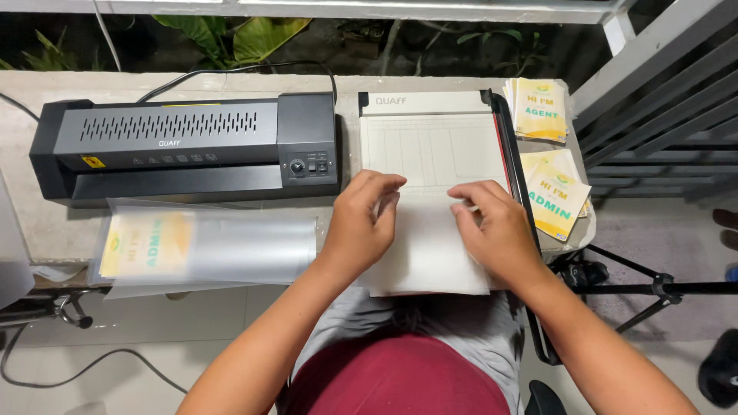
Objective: The person laminates several small identification-style cards. They place each card into a plastic laminating pouch, use a paper trimmer to cut the excess plastic, and feed the pouches through a laminating machine.
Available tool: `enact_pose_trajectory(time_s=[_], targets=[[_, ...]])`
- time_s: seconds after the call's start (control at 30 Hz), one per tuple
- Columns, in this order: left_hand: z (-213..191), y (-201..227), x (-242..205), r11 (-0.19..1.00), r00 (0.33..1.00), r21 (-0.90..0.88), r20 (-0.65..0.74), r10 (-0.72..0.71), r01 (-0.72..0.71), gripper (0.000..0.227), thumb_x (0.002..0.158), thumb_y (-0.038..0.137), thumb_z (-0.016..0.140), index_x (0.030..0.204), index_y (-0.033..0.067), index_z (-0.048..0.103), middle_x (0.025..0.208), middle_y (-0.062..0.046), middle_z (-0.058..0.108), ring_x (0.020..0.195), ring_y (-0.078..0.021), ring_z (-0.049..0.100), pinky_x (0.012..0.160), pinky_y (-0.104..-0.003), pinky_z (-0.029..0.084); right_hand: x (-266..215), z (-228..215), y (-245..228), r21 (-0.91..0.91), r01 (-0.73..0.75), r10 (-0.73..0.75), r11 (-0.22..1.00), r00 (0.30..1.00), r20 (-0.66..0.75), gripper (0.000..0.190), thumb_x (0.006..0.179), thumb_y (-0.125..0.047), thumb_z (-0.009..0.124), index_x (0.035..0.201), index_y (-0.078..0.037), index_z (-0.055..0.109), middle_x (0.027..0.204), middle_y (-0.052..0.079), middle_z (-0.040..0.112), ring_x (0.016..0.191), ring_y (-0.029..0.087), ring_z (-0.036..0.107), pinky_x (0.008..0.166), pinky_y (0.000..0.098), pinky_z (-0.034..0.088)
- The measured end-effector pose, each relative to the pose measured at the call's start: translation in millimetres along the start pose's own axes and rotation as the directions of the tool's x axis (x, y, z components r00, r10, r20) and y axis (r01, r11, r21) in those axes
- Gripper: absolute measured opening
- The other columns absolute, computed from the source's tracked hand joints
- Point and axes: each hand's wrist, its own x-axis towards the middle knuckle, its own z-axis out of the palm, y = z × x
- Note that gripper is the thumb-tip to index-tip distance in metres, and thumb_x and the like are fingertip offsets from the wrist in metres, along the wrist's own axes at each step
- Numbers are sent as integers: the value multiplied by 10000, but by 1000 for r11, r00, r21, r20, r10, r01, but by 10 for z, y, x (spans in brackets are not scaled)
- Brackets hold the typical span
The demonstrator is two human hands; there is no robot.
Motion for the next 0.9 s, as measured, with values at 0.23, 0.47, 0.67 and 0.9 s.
enact_pose_trajectory(time_s=[0.23,0.47,0.67,0.9], targets=[[154,81,-56,880,932,308,87,353,-362,245,839,19,727,1075,84,703,1053,-82,617,1062,-323,631,916,-427,535,-82,-343,116,-101,-12,9,995,999,-33,187,890,-104,742,1065,-162,772,1098,74,706,1026,299,693,853,418,582],[680,612,94,789,762,377,625,169,-485,392,932,319,663,1236,74,630,1348,-228,543,1342,-498,457,1093,-641,383,-236,-852,-20,-281,-573,625,770,765,154,587,926,-262,696,1469,-119,524,1232,261,686,1145,397,687,1004,527,546],[776,761,176,675,565,536,798,-209,-507,623,937,555,589,1453,206,567,1580,-258,375,1471,-552,301,1066,-837,263,-283,-792,44,-382,-635,741,672,581,337,842,883,-392,679,1617,-207,309,1411,263,607,1340,419,570,1146,520,456],[846,576,132,625,478,558,820,-314,-546,693,982,648,285,1588,318,357,1641,-226,255,1494,-537,219,1041,-863,233,-257,-767,12,-504,-531,722,681,602,341,907,912,-408,651,1648,-142,191,1352,309,613,1305,468,576,1134,567,443]])
